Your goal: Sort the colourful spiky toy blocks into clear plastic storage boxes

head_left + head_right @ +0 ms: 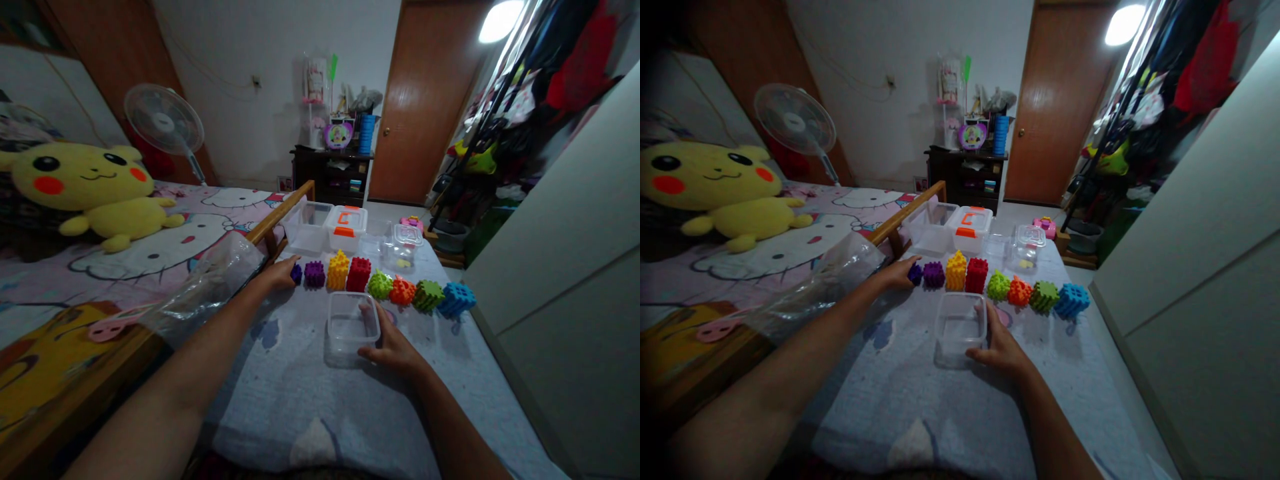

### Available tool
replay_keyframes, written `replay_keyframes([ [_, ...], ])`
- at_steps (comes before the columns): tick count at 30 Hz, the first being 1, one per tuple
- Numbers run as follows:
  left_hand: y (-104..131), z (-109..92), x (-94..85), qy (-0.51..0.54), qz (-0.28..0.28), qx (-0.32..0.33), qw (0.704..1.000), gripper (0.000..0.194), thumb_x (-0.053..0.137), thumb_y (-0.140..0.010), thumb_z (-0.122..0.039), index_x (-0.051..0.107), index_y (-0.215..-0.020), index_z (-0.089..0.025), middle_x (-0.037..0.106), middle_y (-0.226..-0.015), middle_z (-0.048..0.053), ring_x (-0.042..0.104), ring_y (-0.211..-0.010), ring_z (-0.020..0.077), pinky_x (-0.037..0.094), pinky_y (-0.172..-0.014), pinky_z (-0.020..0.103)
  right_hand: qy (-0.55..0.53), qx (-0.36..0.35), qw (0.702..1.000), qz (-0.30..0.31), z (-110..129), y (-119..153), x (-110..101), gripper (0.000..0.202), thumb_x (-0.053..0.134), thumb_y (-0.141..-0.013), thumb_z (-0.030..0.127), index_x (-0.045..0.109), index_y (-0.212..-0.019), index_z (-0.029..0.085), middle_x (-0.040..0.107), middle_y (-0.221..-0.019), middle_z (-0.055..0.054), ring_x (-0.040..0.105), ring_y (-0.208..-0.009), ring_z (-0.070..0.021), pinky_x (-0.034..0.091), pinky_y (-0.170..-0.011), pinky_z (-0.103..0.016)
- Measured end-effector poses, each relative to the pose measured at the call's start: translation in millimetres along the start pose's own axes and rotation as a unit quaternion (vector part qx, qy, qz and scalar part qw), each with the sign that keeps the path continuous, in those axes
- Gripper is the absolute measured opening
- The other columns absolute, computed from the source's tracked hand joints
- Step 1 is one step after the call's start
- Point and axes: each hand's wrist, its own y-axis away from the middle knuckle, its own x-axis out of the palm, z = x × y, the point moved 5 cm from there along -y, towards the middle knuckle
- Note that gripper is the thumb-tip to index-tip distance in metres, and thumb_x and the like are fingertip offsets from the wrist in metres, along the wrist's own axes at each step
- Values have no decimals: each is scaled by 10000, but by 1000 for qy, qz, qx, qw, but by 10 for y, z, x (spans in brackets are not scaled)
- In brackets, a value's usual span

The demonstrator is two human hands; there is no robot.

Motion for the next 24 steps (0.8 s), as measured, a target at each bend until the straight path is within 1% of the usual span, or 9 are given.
replay_keyframes([
  [3,-7,3,-12,-4,15,-13,1000,839,667,-568,-179,462,-1382,-168,653,-1254,145,616,-1153,332,467,-964,383,-18,4,1000,2,50,9,-14,1053,806,-648,369,247,-1528,213,322,-1548,-169,288,-1438,-371,208,-1173,-566],
  [7,-40,25,-42,-20,29,-32,999,865,707,-530,-222,464,-1356,-132,653,-1242,171,620,-1134,349,475,-927,370,-18,30,999,-1,96,48,-74,1089,818,-634,304,214,-1538,238,368,-1518,-156,319,-1425,-357,228,-1175,-550],
  [10,-34,15,-57,-32,34,-36,998,807,719,-521,-239,503,-1294,-155,677,-1186,154,638,-1078,340,482,-880,357,-11,46,999,8,134,105,-121,1102,819,-633,274,198,-1543,255,406,-1488,-155,381,-1390,-355,272,-1156,-565],
  [14,56,-35,-76,-36,34,-25,998,642,701,-551,-245,558,-1174,-200,705,-1075,106,662,-965,306,488,-815,340,-1,50,999,10,201,221,-196,1130,820,-633,258,164,-1552,256,392,-1503,-167,430,-1363,-350,323,-1136,-552],
  [18,218,-82,-151,-27,24,-5,999,624,712,-561,-267,558,-1158,-168,694,-1070,120,653,-985,325,491,-837,362,5,58,998,-5,181,374,-325,1129,804,-659,285,124,-1560,249,387,-1521,-183,434,-1363,-365,376,-1097,-563],
  [19,268,-95,-183,-25,23,-1,999,631,718,-561,-272,556,-1158,-153,690,-1075,128,651,-985,329,494,-838,367,9,57,998,-13,159,415,-367,1125,801,-666,301,121,-1560,240,372,-1532,-187,415,-1377,-368,362,-1105,-568],
  [21,378,-150,-268,-18,17,11,1000,642,719,-574,-276,547,-1175,-128,679,-1095,138,647,-989,328,498,-845,376,20,56,998,-33,97,495,-451,1123,802,-669,330,124,-1559,226,316,-1566,-186,351,-1418,-369,298,-1142,-577],
  [22,437,-198,-320,-14,13,20,1000,644,718,-586,-277,541,-1186,-124,674,-1107,138,644,-993,323,499,-852,379,25,58,997,-41,61,531,-484,1124,806,-667,342,130,-1558,223,286,-1581,-182,316,-1437,-369,259,-1161,-577],
  [24,556,-357,-438,-7,3,45,999,641,708,-619,-282,526,-1217,-135,660,-1145,128,637,-1018,306,495,-878,378,26,64,997,-45,-11,588,-519,1128,811,-666,363,139,-1559,215,262,-1592,-176,269,-1457,-368,199,-1183,-574],
])
